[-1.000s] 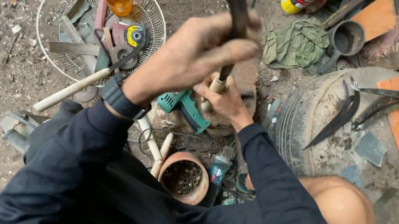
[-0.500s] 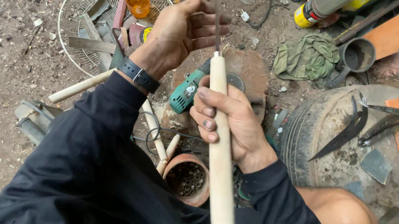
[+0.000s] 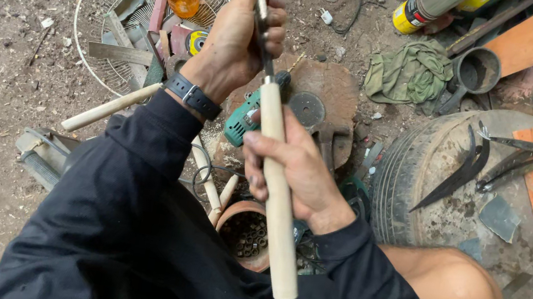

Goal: The person inserts a metal blade into a wooden handle, secures it with a metal ring and hammer, and drills a hole through the handle. The person then inserts a metal rod into the drilled hole to complete the assembly.

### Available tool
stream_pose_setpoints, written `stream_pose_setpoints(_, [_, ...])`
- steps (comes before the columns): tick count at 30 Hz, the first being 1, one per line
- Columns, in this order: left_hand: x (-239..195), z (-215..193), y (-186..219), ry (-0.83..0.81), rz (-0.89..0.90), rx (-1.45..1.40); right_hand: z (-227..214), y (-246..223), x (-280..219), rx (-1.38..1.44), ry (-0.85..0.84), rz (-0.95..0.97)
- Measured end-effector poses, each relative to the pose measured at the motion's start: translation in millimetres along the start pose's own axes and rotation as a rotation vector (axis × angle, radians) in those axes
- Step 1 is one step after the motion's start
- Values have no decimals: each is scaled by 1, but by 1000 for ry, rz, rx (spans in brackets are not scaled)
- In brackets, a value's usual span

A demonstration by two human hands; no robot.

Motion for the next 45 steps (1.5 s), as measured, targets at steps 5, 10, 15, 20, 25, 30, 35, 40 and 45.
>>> stream_pose_setpoints(5, [-3, 4, 7, 72, 232, 91, -2, -9, -1, -953, 235, -251])
stream_pose_setpoints(10, [-3, 9, 41, -4, 334, 98, -6, 9, -13, -571, 132, 45])
stream_pose_setpoints(15, [-12, -18, 78, 33, 452, 157, -16, 1, -26, -928, 267, 5])
stream_pose_setpoints(20, [-21, 5, 70, -149, 479, 97, -18, 13, -18, -775, 24, -68])
stream_pose_setpoints(25, [-32, 30, 73, -216, 440, 35, -18, 18, -16, -641, 1, -17])
stream_pose_setpoints(30, [-36, 44, 68, -290, 408, 95, -9, 13, -13, -581, -27, -11])
stream_pose_setpoints(35, [-40, 54, 53, -294, 380, 91, -8, 10, -12, -495, -23, 10])
stream_pose_setpoints(40, [-22, 19, 59, -161, 327, -208, -11, 13, -15, -534, -7, 26])
stream_pose_setpoints(45, [-10, -38, 72, -14, 247, -391, -20, 27, -17, -620, 66, 170])
Point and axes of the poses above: each hand's wrist, its own x-axis towards the middle knuckle, its own z-axis out of the palm, y = z × x, the point moved 6 cm from there along x, towards the middle knuckle, and after that the axes turned 13 degrees about -y, right-handed, at the moved point
